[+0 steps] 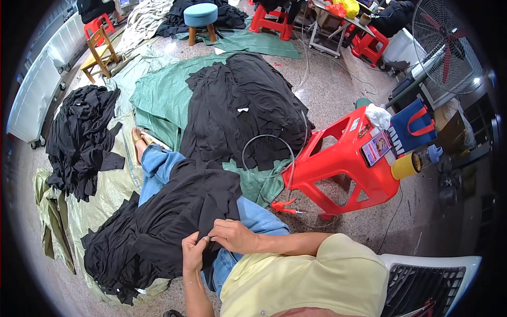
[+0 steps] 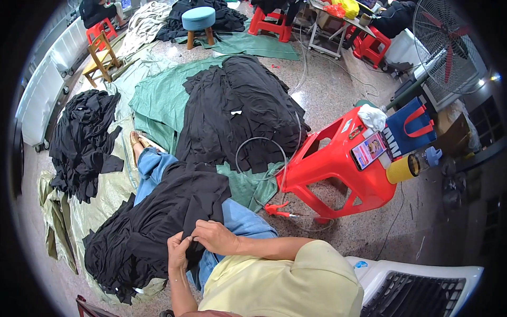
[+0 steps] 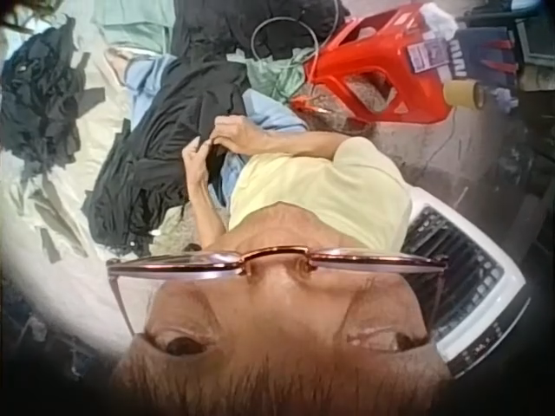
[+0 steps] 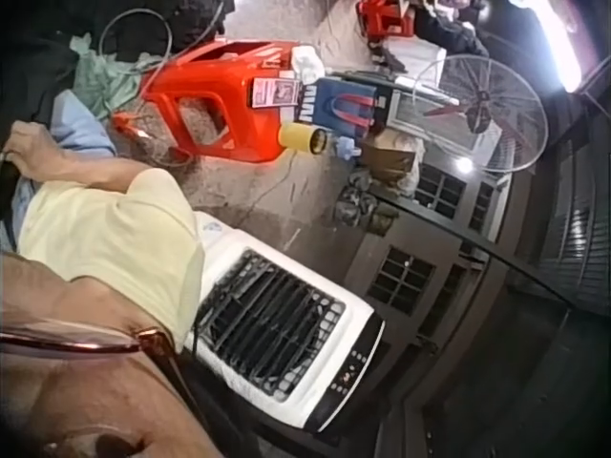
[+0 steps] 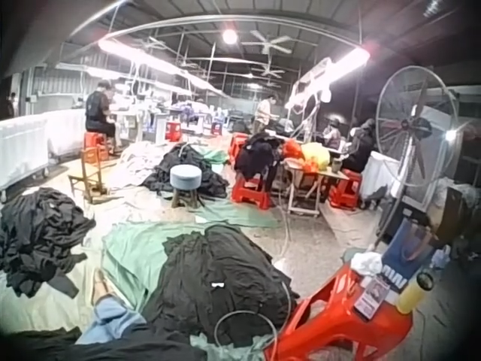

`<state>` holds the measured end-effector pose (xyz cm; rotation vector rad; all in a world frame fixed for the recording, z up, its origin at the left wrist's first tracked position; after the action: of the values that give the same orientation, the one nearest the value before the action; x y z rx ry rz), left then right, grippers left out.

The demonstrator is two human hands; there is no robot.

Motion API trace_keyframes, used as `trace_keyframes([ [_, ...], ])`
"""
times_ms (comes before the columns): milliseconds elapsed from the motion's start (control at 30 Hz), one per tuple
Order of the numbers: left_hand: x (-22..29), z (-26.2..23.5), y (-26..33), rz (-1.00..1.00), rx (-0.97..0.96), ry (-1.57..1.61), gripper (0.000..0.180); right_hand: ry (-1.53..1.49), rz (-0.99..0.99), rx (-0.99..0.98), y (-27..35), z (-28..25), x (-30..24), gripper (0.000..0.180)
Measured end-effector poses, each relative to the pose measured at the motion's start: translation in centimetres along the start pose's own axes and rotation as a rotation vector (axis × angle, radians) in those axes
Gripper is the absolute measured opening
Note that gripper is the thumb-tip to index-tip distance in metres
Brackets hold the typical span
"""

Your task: Inspecting black textile garments for quality and sorting them into piles while sitting on the floor.

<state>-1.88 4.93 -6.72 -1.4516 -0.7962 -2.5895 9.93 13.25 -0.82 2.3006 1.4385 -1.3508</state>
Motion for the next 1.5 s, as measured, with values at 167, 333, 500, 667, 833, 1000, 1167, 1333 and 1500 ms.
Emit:
trace_keyframes([
  [167,-0.4,0.2,0.5,0.187,0.007,-0.317,0.010,0.028,-0.028,-0.030,0.3,0.1,0.6,0.013],
  [333,-0.7,0.4,1.1,0.253,-0.001,-0.403,0.011,0.028,-0.055,-0.089,0.5,0.4,0.8,0.012],
  [500,-1.8,-0.4,1.4,0.113,0.037,-0.270,0.012,-0.016,-0.007,-0.172,0.7,0.8,1.4,0.011],
  [667,-1.4,0.1,2.1,0.099,-0.003,-0.322,0.010,-0.070,-0.005,-0.155,0.6,0.5,1.4,0.011],
  [833,-0.2,0.9,1.7,0.141,0.055,-0.467,0.015,-0.196,0.033,-0.150,0.3,0.2,1.9,0.010],
  [1000,0.6,1.3,2.3,0.248,0.032,-0.477,0.013,-0.220,0.130,-0.146,0.5,0.3,2.8,0.007],
  [1167,0.2,1.2,3.0,0.284,0.154,-0.376,0.011,-0.487,0.462,-0.299,1.0,1.7,4.6,0.009],
  [1333,-0.9,1.5,2.5,0.168,0.291,-0.012,0.011,-0.530,0.630,-0.342,1.1,2.4,5.5,0.015],
  [1500,-0.9,1.2,1.9,0.141,0.299,0.257,0.008,-0.642,0.525,-0.272,0.7,2.4,4.4,0.017],
])
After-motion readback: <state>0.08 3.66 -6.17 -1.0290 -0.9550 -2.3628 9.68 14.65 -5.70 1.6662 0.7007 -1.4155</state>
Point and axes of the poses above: each hand's wrist, its own y-axis away from the middle knuckle, its own z-axis out of the palm, x = y × z, the point moved 7 cm from there along -y, towards the middle knuckle, and after that the axes turned 9 degrees about y, right-handed, at the moved point
